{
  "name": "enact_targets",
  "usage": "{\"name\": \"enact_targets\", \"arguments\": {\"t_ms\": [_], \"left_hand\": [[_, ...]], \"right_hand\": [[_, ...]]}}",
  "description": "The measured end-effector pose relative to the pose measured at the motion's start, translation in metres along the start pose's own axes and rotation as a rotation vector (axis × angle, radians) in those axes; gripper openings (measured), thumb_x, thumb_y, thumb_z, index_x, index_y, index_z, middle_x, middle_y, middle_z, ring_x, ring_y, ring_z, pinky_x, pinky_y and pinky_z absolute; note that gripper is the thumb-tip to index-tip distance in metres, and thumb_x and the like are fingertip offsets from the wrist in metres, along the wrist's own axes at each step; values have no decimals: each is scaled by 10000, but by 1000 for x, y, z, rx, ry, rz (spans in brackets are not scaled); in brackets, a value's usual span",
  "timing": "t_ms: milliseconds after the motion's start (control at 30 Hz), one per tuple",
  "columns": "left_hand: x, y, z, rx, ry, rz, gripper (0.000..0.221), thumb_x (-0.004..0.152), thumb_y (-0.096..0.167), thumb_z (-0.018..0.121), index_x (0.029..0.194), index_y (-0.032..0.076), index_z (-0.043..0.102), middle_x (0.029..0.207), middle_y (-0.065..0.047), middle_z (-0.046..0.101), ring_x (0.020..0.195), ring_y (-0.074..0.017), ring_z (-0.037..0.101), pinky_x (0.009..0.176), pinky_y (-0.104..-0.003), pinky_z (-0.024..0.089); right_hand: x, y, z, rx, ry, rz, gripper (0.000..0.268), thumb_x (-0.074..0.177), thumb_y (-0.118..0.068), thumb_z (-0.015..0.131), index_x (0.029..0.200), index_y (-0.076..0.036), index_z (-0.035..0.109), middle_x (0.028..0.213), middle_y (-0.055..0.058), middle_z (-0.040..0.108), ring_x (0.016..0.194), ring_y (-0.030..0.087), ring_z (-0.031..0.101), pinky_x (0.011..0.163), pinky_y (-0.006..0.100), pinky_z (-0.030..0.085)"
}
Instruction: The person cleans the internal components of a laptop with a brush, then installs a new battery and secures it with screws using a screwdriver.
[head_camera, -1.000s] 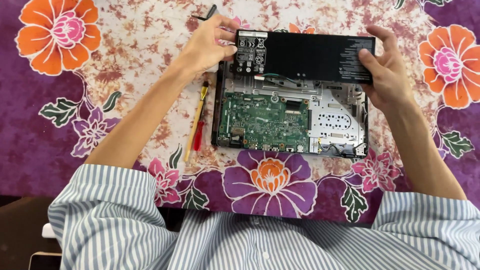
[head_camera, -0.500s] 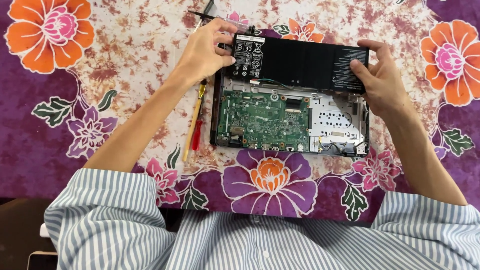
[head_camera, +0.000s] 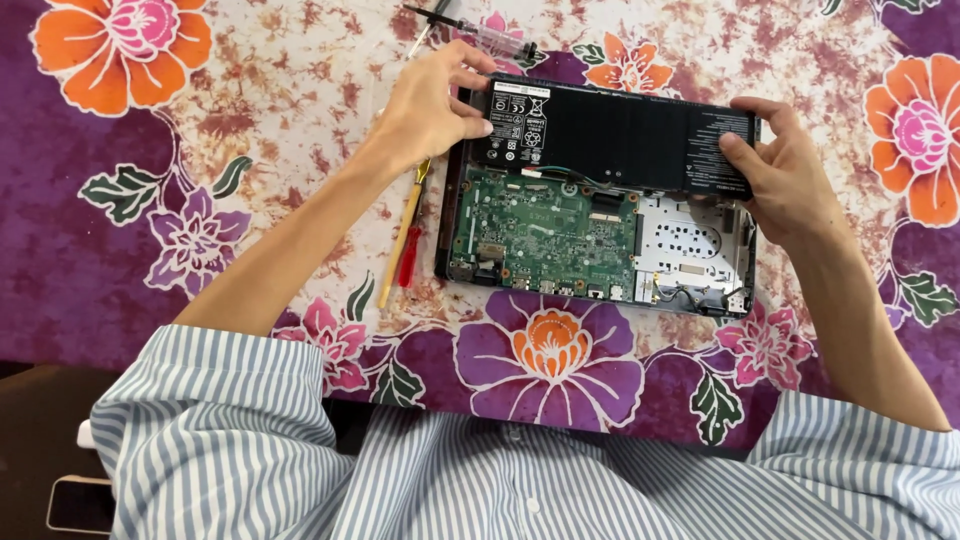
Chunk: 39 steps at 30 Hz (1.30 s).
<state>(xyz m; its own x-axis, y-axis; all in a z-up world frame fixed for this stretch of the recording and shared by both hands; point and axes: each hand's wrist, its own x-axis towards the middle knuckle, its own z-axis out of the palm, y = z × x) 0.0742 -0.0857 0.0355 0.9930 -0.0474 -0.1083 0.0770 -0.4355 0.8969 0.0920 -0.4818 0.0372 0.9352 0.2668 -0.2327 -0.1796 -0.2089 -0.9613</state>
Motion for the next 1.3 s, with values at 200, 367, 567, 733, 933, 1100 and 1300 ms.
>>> {"name": "enact_targets", "arguments": {"t_ms": [200,367,567,733,933,1100,1300], "left_hand": [[-2,3,4,-10,20,-27,549,788,-87,809,1252,126,607,1279,-161,684,840,-162,786,757,-290,717],[-3,2,3,-22,20,-1,535,785,-88,812,1228,132,609,1278,-174,684,836,-168,792,757,-302,719],[-10,8,2,-30,4,-18,530,791,-75,811,1225,153,609,1315,-165,663,873,-169,787,793,-321,711],[-11,8,3,-17,0,7,536,785,-57,825,1226,147,600,1324,-151,662,880,-171,783,796,-321,701],[-8,4,5,-12,8,11,531,771,-64,841,1205,149,622,1307,-135,665,835,-147,787,776,-298,708],[-8,6,5,12,14,36,533,772,-45,853,1193,168,607,1284,-143,671,942,-189,772,763,-347,709],[-7,2,8,26,16,66,554,761,-23,879,1218,142,611,1250,-125,664,944,-185,759,768,-333,697]], "right_hand": [[-3,0,-2,14,10,-5,411,1148,-80,491,1517,-50,312,1081,305,607,969,330,659,831,483,644],[-1,7,-7,40,5,-19,447,1137,-120,540,1526,-59,327,1043,248,625,918,275,670,791,438,654],[-3,-2,-9,43,3,-15,463,1131,-113,537,1546,-56,341,1070,223,630,968,241,668,873,376,643],[0,6,-14,59,5,-39,490,1116,-156,589,1550,-80,374,1014,165,643,887,196,683,798,350,663],[-3,4,-10,79,4,-60,492,1132,-123,563,1570,-58,348,1026,167,645,916,208,690,829,385,674],[-6,6,-9,112,24,-56,487,1121,-132,583,1550,-61,364,1042,197,659,924,209,704,842,357,678],[-9,11,-10,126,15,-92,501,1109,-156,611,1537,-59,371,1039,193,652,882,208,700,801,383,682]]}}
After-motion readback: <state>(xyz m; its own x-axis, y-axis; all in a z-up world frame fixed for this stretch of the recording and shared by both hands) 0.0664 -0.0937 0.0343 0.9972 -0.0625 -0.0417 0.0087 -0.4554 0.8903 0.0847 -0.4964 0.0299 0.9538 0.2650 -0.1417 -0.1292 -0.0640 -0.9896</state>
